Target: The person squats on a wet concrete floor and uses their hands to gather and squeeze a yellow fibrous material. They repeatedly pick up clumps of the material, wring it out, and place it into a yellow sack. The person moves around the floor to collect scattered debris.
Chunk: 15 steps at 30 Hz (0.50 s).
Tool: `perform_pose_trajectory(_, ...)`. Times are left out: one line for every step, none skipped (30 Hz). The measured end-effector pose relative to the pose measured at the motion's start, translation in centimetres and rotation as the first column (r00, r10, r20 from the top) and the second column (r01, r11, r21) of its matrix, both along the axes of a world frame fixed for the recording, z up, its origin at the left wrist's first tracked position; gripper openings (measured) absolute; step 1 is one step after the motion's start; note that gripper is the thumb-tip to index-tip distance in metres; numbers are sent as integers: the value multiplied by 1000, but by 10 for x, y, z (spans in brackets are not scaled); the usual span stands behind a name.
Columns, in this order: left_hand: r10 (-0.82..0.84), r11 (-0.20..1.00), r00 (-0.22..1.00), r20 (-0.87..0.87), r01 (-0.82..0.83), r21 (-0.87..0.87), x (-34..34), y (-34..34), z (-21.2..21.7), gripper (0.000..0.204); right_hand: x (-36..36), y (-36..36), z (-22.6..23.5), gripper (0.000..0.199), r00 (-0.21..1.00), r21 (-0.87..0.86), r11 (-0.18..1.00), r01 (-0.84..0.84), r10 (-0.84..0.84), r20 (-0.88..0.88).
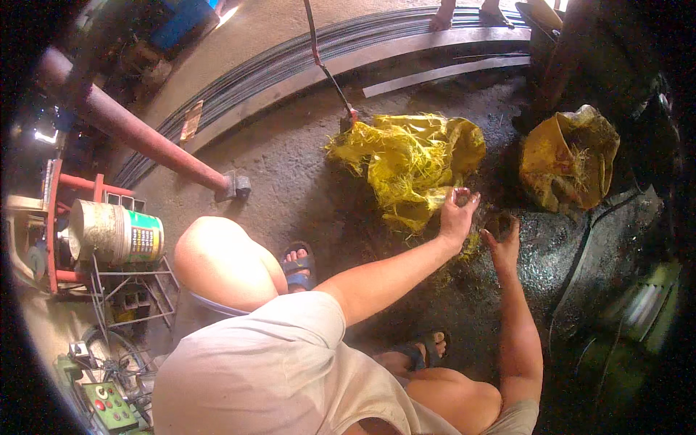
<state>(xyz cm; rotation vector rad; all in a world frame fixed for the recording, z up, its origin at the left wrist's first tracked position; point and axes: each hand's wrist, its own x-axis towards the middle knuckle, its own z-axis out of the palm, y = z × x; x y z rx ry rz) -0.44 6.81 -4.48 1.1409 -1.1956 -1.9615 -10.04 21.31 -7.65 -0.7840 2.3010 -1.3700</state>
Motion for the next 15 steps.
perform_pose_trajectory(-37,999,998,-49,39,36,6,8,-7,26,-4,5,-7,91,997,60,998,33,-29,-70)
perform_pose_trajectory(-60,997,998,3,60,56,9,13,-12,27,-8,10,-14,94,988,114,991,74,-57,-141)
perform_pose_trajectory(-83,994,995,60,78,75,10,19,-15,28,-16,14,-16,101,997,114,992,59,-53,-55)
perform_pose_trajectory(-107,991,987,118,96,93,11,23,-16,29,-20,18,-20,101,997,88,994,63,-60,-45)
perform_pose_trajectory(-76,991,987,139,60,117,12,26,-18,30,-24,22,-23,101,997,61,996,69,-67,-35)
perform_pose_trajectory(-61,989,985,159,38,143,9,29,0,31,-27,30,-22,99,995,46,994,96,-94,-39)
perform_pose_trajectory(-29,986,984,175,-1,167,9,30,10,32,-26,30,-16,98,994,28,994,102,-101,-42)
perform_pose_trajectory(-9,994,985,171,-10,110,9,27,4,33,-24,30,-10,97,994,45,993,105,-103,-46)
perform_pose_trajectory(23,998,986,164,-31,50,13,18,-10,33,-20,24,-3,96,994,57,994,98,-95,-52)
perform_pose_trajectory(49,999,987,155,-49,-9,14,13,-15,34,-21,20,-2,95,994,72,993,94,-90,-58)
perform_pose_trajectory(72,997,986,148,-72,-4,18,12,-20,34,-19,18,-3,94,996,3,996,93,-93,-8)
perform_pose_trajectory(39,999,979,202,-39,-3,19,18,-16,33,-21,23,-4,93,994,-59,993,99,-97,40)
perform_pose_trajectory(-2,1000,967,256,2,-1,22,25,-12,32,-23,29,-9,92,990,-122,986,116,-106,89)
perform_pose_trajectory(-41,999,950,310,42,4,27,34,-7,32,-26,34,-13,87,992,-104,988,116,-110,55)
perform_pose_trajectory(168,951,931,324,-66,-303,42,36,-46,35,-21,19,-18,82,998,-109,992,59,-56,29)
